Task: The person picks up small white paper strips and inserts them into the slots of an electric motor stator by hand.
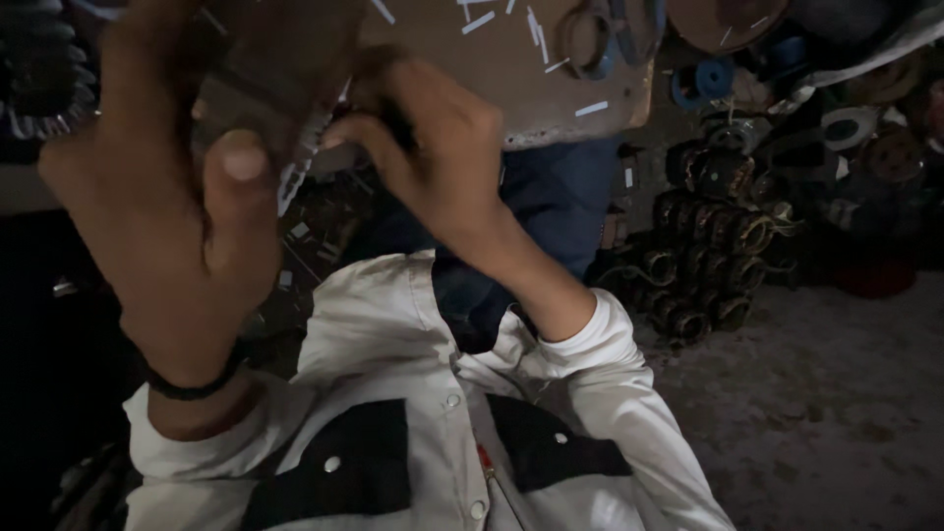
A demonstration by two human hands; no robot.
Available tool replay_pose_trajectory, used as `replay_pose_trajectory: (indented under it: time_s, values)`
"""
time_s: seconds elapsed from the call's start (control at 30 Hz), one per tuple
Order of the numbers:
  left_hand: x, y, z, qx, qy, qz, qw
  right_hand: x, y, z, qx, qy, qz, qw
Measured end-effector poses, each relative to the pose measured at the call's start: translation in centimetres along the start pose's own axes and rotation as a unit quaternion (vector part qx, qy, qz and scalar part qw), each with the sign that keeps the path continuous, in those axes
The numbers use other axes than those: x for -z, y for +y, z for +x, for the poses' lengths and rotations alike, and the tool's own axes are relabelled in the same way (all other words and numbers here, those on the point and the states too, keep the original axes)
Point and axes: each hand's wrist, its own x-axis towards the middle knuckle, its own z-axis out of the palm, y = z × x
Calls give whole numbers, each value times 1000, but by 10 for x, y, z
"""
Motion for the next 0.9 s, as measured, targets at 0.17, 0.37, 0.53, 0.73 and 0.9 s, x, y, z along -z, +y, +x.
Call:
replay_pose_trajectory:
  time_s: [0.17,0.37,0.53,0.73,0.9]
  values:
    - [-1,4,7,34,-6,18,999,3,-3,7,-25,-24,-9,999]
    - [-4,-3,10,7,5,24,1000,67,5,19,5,-54,-232,971]
    - [-11,6,28,-25,7,36,999,80,21,16,6,-137,-348,927]
    - [-22,15,63,-67,19,124,990,83,12,-16,4,-202,-281,938]
    - [-26,12,51,-58,49,33,997,77,18,-41,53,-88,-202,974]
